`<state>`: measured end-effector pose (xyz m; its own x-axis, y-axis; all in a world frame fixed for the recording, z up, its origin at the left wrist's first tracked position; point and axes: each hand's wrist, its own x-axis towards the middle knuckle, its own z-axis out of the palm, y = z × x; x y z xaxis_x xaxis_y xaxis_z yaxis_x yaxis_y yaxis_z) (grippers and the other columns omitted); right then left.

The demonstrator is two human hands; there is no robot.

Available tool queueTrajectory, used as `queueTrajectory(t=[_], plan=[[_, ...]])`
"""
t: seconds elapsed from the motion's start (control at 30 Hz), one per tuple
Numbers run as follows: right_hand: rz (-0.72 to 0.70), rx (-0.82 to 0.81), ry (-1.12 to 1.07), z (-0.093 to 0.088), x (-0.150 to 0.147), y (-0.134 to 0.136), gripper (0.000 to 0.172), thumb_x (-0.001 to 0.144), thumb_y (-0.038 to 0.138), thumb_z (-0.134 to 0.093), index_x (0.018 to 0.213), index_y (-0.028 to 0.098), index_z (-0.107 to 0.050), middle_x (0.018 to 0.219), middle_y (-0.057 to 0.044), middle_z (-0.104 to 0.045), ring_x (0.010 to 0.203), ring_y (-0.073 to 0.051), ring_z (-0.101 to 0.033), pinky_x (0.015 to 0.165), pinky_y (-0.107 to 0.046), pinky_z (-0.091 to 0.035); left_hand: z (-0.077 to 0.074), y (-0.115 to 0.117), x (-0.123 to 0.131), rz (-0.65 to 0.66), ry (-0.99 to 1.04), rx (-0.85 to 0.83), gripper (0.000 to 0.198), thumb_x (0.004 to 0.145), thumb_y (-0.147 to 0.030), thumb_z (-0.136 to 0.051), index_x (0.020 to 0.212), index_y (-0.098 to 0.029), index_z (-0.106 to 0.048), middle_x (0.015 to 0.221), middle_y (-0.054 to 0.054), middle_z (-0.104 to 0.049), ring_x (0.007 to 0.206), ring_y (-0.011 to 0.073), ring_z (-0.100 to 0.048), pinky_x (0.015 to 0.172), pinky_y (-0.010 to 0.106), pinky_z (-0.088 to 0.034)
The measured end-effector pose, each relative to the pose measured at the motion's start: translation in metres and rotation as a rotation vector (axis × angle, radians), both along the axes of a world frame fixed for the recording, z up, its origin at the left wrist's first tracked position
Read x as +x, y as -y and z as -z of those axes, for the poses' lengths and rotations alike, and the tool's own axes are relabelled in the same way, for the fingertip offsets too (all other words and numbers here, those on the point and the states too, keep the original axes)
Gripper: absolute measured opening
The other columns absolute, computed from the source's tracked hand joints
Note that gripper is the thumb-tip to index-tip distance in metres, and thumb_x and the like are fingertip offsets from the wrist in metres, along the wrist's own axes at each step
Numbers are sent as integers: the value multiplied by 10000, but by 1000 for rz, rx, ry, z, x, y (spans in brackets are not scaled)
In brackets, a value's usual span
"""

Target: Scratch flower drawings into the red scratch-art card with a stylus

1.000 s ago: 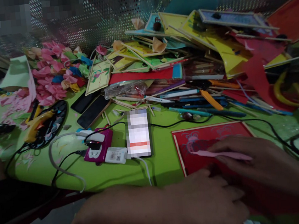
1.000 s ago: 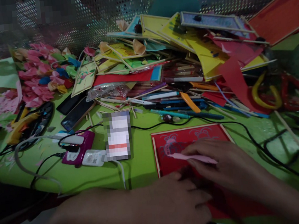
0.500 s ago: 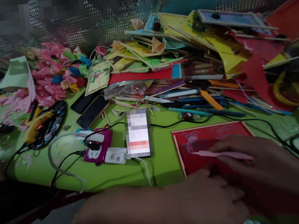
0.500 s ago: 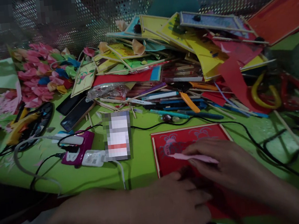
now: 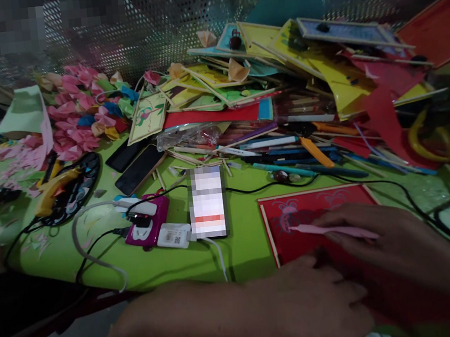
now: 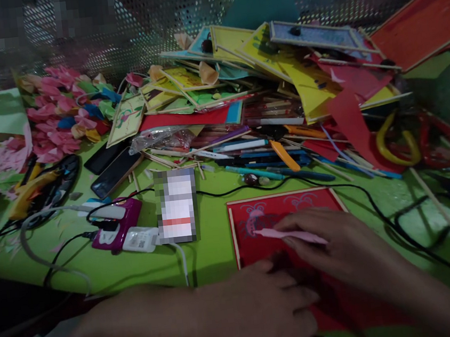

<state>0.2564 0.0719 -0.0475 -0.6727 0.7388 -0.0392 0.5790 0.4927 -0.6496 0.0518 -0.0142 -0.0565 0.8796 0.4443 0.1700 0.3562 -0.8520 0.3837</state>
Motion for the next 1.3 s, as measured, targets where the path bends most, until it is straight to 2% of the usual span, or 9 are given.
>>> queueTrajectory(t=[0.23, 0.4, 0.53, 0.73, 1.0, 1.17, 1.3], plan=[[-6, 36, -91, -1, -5, -1, 219, 955, 371, -611, 1021, 325, -815, 957, -8, -855, 826, -221, -817, 699, -285, -625, 2, 0, 0, 1, 21, 1, 307, 1044, -387, -497, 995, -169, -707, 1197, 83, -713, 995, 233, -687, 886, 425, -491], [0, 6, -78, -1, -7, 0, 241, 972, 395, -599, 1023, 324, -824, 960, -14, -855, 831, -221, -816, 721, -289, -627, 0, -1, -1, 4, 7, 2, 281, 1039, -369, -513, 984, -171, -705, 1186, 79, -718, 991, 229, -689, 883, 420, -494], [-1, -5, -49, 2, -5, 2, 250, 990, 402, -602, 1092, 327, -817, 1038, -15, -850, 903, -212, -810, 765, -282, -618, 0, -1, -1, 6, 2, -8, 297, 1041, -389, -510, 997, -171, -708, 1174, 75, -717, 990, 233, -688, 863, 419, -501], [9, 39, -38, 1, -1, 0, 221, 972, 364, -609, 1027, 289, -810, 972, -29, -848, 854, -215, -808, 746, -288, -612, 0, 0, 0, 4, 12, 6, 317, 1049, -404, -498, 1001, -174, -711, 1182, 72, -714, 1003, 233, -685, 883, 426, -494], [-15, -15, -51, 2, -2, -1, 262, 983, 449, -615, 1086, 312, -813, 1020, -38, -846, 889, -248, -809, 757, -325, -630, 0, 0, 0, -6, 8, 20, 293, 1043, -390, -516, 985, -187, -718, 1164, 64, -721, 978, 210, -683, 880, 401, -480], [-18, -30, -33, 5, -2, 0, 287, 1002, 449, -593, 1147, 325, -806, 1092, -40, -842, 951, -251, -805, 802, -339, -632, -1, 0, 0, -2, -5, 4, 302, 1045, -397, -507, 993, -187, -719, 1157, 64, -720, 986, 213, -685, 866, 402, -489], [-25, -30, -31, 7, -2, 0, 272, 993, 443, -602, 1130, 322, -803, 1077, -42, -843, 941, -254, -804, 806, -342, -628, -3, -1, 0, -3, 2, -19, 298, 1044, -387, -508, 973, -182, -712, 1106, 56, -722, 974, 220, -683, 851, 407, -500]])
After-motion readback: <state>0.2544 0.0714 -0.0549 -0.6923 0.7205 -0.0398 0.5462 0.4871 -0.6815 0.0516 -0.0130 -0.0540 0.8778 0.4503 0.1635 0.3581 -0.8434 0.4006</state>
